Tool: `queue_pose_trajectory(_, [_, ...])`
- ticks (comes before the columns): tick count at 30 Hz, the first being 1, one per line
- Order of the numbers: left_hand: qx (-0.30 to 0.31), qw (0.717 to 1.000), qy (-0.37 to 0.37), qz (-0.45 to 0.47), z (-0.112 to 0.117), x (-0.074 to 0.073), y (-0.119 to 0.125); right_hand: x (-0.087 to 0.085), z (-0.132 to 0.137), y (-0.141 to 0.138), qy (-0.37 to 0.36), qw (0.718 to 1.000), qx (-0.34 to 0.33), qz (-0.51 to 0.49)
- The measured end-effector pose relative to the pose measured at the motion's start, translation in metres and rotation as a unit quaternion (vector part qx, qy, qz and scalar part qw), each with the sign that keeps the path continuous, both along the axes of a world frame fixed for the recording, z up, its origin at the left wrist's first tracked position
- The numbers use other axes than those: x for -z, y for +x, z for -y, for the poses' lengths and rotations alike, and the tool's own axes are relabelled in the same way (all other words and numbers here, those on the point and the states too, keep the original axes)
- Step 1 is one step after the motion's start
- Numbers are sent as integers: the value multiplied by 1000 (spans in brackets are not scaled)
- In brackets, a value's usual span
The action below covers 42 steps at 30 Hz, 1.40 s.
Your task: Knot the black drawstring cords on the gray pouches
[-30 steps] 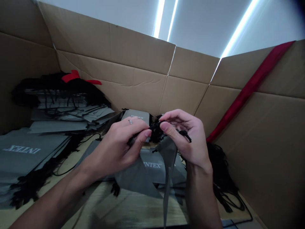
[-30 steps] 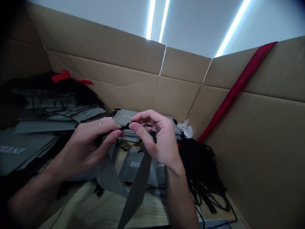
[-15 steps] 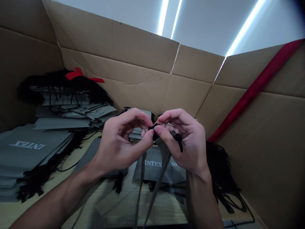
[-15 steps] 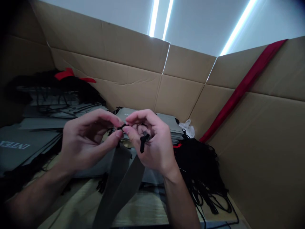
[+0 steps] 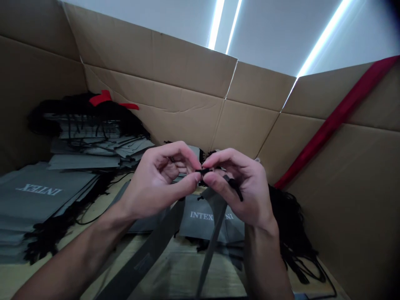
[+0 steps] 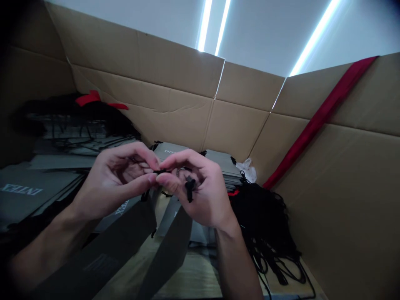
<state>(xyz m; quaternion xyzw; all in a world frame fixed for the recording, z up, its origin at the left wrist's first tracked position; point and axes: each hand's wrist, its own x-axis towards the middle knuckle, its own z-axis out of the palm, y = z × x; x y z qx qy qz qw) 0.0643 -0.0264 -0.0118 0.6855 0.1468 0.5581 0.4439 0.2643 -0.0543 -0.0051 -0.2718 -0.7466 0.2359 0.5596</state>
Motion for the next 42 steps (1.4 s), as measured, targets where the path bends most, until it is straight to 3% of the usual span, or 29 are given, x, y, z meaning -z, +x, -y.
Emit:
queue_pose_trajectory(8, [-85, 994, 62, -32, 3, 3, 7, 7, -4, -3, 52, 996, 66, 41])
queue_pose_trajectory(14, [-125, 986, 92, -63, 5, 9, 10, 9, -7, -5, 13, 998, 57, 24])
queue_pose_trajectory(18, [-97, 992, 65, -52, 4, 6, 9, 5, -10, -3, -18, 999, 35, 3])
queue_pose_trajectory(23, [-5, 1000, -5, -30, -1, 2, 5, 4, -11, -1, -17, 998, -2, -56])
queue_pose_trajectory(34, [44, 996, -40, -70, -2, -2, 0, 3, -3, 4, 57, 998, 36, -9])
queue_pose_trajectory(37, [29, 990, -13, -140, -5, -1, -2, 2, -2, 8, 60, 996, 65, 0])
queue_pose_trajectory(42, [-75, 969, 122, -202, -3, -1, -1, -1, 0, 17, 42, 997, 52, 27])
